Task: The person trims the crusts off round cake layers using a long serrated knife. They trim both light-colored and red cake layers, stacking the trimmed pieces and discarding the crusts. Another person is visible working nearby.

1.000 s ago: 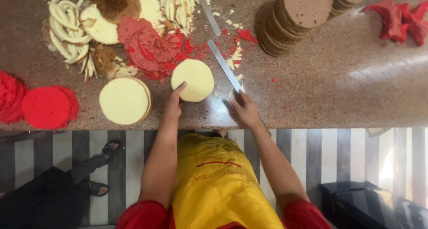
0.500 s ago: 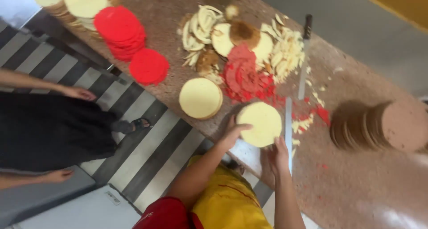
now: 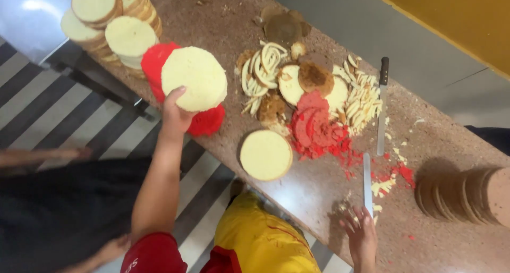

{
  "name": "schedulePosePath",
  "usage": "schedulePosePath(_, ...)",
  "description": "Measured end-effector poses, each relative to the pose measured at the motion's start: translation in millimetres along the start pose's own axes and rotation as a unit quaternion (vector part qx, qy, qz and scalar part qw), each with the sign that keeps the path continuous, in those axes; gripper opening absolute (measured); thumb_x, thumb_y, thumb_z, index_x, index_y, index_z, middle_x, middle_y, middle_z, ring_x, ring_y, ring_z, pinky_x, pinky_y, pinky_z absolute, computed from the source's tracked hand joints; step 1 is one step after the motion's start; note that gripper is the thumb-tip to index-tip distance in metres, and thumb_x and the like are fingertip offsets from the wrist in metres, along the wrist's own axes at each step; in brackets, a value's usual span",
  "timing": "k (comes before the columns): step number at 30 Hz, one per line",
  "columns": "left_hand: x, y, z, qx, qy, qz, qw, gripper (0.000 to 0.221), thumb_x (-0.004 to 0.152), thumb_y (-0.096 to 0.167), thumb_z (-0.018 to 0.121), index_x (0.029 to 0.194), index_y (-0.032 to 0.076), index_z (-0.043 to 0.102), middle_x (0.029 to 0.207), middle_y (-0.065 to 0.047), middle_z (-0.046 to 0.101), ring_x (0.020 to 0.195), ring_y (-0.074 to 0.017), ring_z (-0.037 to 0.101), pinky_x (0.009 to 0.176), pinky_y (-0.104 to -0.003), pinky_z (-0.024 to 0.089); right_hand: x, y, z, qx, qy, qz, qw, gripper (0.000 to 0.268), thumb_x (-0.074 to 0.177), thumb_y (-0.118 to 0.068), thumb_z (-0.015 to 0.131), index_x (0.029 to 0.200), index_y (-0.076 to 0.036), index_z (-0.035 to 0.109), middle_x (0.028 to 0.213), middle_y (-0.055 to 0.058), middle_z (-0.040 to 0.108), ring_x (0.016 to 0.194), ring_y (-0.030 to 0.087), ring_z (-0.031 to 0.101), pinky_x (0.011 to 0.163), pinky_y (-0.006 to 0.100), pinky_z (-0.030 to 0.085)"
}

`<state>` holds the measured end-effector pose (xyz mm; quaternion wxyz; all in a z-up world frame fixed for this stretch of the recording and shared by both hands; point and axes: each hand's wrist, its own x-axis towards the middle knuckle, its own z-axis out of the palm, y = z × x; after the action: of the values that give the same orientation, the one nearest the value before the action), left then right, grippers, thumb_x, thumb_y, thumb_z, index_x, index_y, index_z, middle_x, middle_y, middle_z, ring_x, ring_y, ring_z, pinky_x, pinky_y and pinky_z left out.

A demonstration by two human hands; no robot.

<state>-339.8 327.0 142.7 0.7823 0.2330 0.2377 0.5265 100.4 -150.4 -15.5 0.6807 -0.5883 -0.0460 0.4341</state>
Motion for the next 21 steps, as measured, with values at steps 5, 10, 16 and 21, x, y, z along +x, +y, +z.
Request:
schedulePosePath(5, 151.8, -55.7, -32.9, -0.061, 0.061, -0.026, 0.996, 0.069, 0.085, 0.025, 0.069, 0.149, 0.016, 0.046, 0.142, -0.013, 0.06, 0.128, -0.0381, 0.062, 0.1, -0.063, 0.053, 5.0, 33.7, 28.8, 0.001, 0.064, 0.036, 0.997, 0.076, 0.1, -0.047, 0.05, 0.161, -0.006, 0.03, 0.155, 0.017, 0.046, 0.125, 0.039, 0.054, 0.1, 0.057, 0.046)
schedulePosePath(10, 286.4, -109.4, -78.5, -0.13, 0.161, -0.005, 0.978, 0.068, 0.085, 0.026, 0.071, 0.148, 0.012, 0.049, 0.138, -0.014, 0.062, 0.122, -0.0376, 0.063, 0.099, -0.063, 0.054, -16.6, 63.5, 23.4, -0.053, 0.167, 0.061, 0.983, 0.074, 0.1, -0.04, 0.051, 0.161, -0.005, 0.03, 0.155, 0.02, 0.045, 0.132, 0.045, 0.054, 0.103, 0.06, 0.047)
schedulePosePath(16, 334.7, -111.5, -153.4, 0.028, 0.309, 0.223, 0.924, 0.094, 0.08, 0.015, 0.073, 0.155, 0.022, 0.018, 0.146, -0.014, 0.049, 0.124, -0.0412, 0.062, 0.098, -0.06, 0.059, -84.6, 100.1, -4.6, -0.094, 0.225, 0.161, 0.956, 0.067, 0.099, -0.037, 0.05, 0.159, -0.015, 0.034, 0.15, 0.018, 0.048, 0.128, 0.04, 0.059, 0.096, 0.055, 0.057)
schedulePosePath(21, 240.6, -105.9, -80.5, 0.108, 0.398, -0.002, 0.911, 0.092, 0.096, 0.052, 0.072, 0.161, 0.014, 0.018, 0.156, -0.013, 0.04, 0.131, -0.0329, 0.055, 0.109, -0.053, 0.042, -83.2, 110.8, 38.8, -0.31, 0.145, 0.009, 0.939, 0.045, 0.099, -0.024, 0.065, 0.139, -0.001, 0.059, 0.122, 0.013, 0.07, 0.104, 0.019, 0.066, 0.085, 0.032, 0.056)
